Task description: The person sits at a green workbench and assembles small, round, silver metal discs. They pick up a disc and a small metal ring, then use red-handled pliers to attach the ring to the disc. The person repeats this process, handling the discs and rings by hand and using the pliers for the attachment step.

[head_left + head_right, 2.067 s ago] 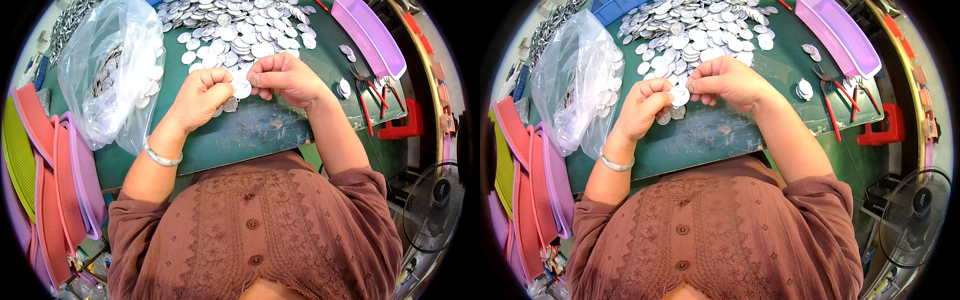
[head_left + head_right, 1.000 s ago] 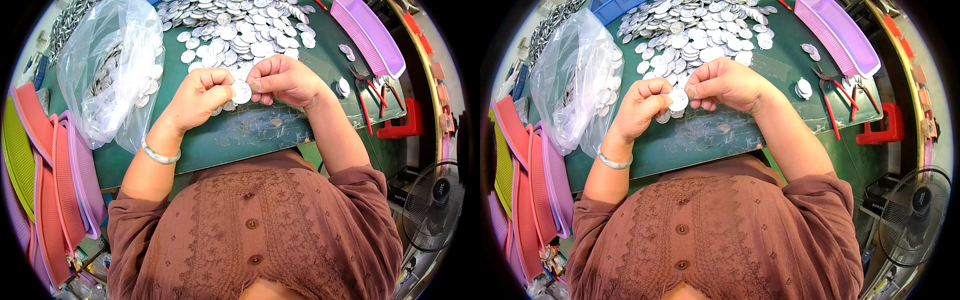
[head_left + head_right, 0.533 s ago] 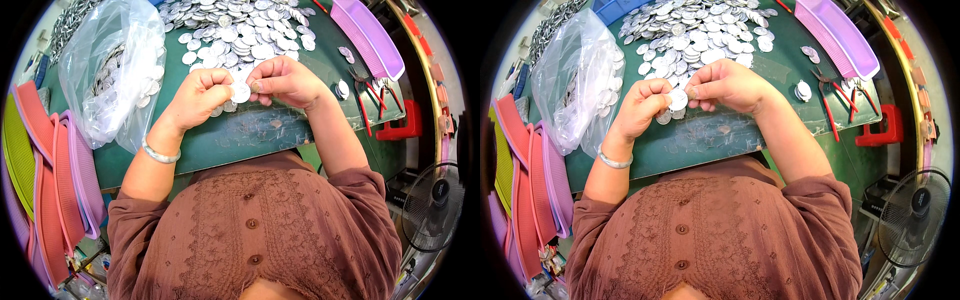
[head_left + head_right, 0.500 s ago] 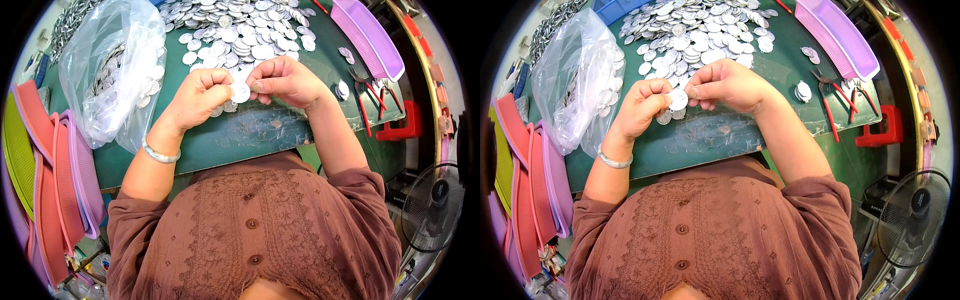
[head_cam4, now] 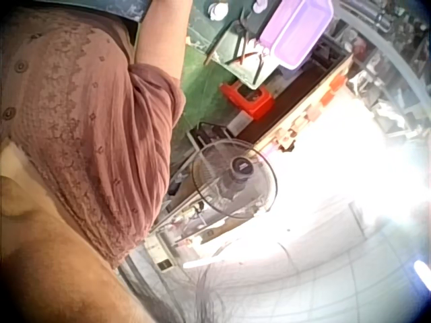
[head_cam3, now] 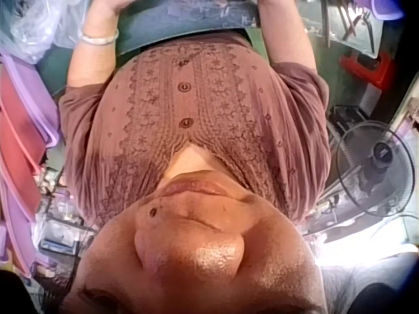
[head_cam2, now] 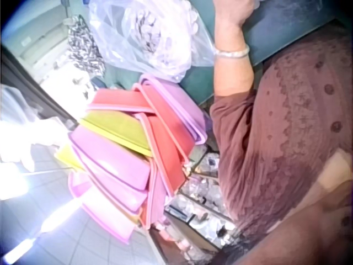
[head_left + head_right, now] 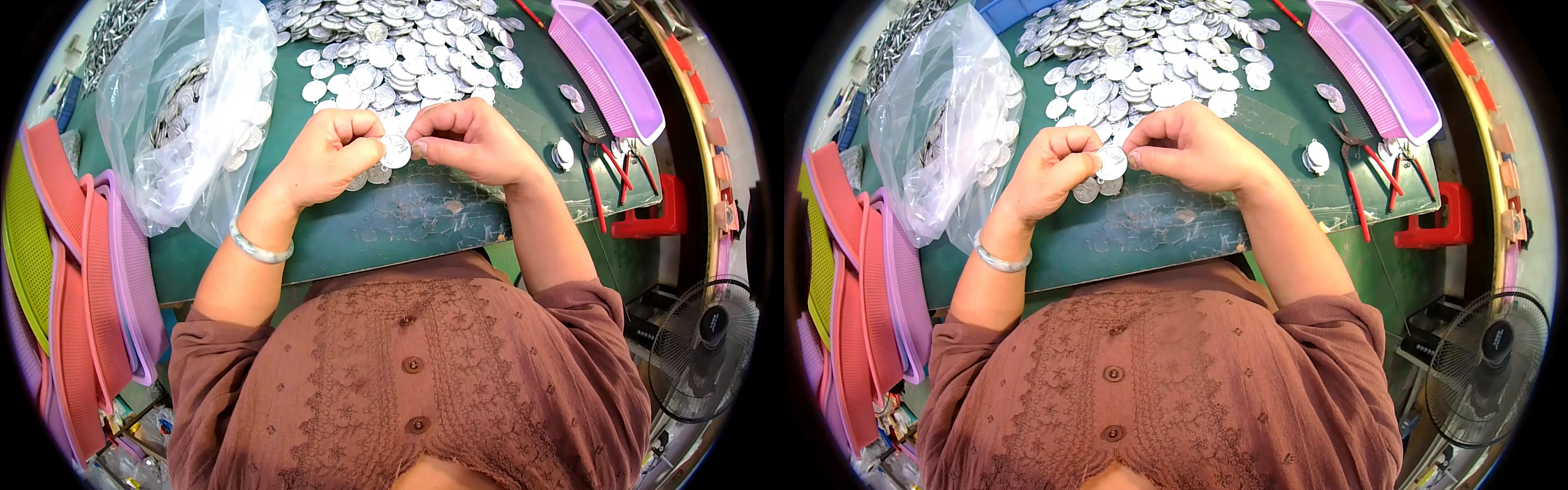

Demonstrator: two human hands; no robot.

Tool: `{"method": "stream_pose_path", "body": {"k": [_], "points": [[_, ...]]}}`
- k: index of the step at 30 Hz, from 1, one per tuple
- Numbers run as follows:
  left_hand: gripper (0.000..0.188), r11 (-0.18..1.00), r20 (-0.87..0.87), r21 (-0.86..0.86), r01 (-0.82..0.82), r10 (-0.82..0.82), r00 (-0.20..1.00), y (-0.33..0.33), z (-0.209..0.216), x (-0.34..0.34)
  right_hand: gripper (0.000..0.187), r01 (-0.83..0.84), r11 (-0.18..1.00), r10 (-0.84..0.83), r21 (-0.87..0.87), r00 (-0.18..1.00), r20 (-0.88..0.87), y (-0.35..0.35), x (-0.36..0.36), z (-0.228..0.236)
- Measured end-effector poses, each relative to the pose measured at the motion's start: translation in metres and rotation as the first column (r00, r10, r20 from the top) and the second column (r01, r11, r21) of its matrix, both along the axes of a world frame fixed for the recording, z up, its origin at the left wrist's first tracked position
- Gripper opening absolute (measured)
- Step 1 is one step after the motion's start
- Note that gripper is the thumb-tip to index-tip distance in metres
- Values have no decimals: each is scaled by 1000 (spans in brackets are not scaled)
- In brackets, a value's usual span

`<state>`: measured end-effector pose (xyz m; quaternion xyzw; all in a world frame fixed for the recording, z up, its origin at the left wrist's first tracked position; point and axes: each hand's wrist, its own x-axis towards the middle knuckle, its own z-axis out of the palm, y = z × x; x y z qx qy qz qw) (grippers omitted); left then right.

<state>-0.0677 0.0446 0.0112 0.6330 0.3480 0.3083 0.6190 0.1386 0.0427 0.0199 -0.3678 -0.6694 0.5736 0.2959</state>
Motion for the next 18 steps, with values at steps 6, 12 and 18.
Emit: {"method": "stream_pose_path", "body": {"k": [6,12,18], "points": [[11,999,-47,34,25,-23,999,1,1,-2,14,-16,999,15,28,999,35,1,0,-1],[11,998,-68,43,38,-35,997,1,0,-2,14,-40,998,37,41,997,65,2,1,-3],[12,998,-84,41,45,-41,996,0,2,-2,13,-48,998,45,47,997,57,1,1,-2]]}}
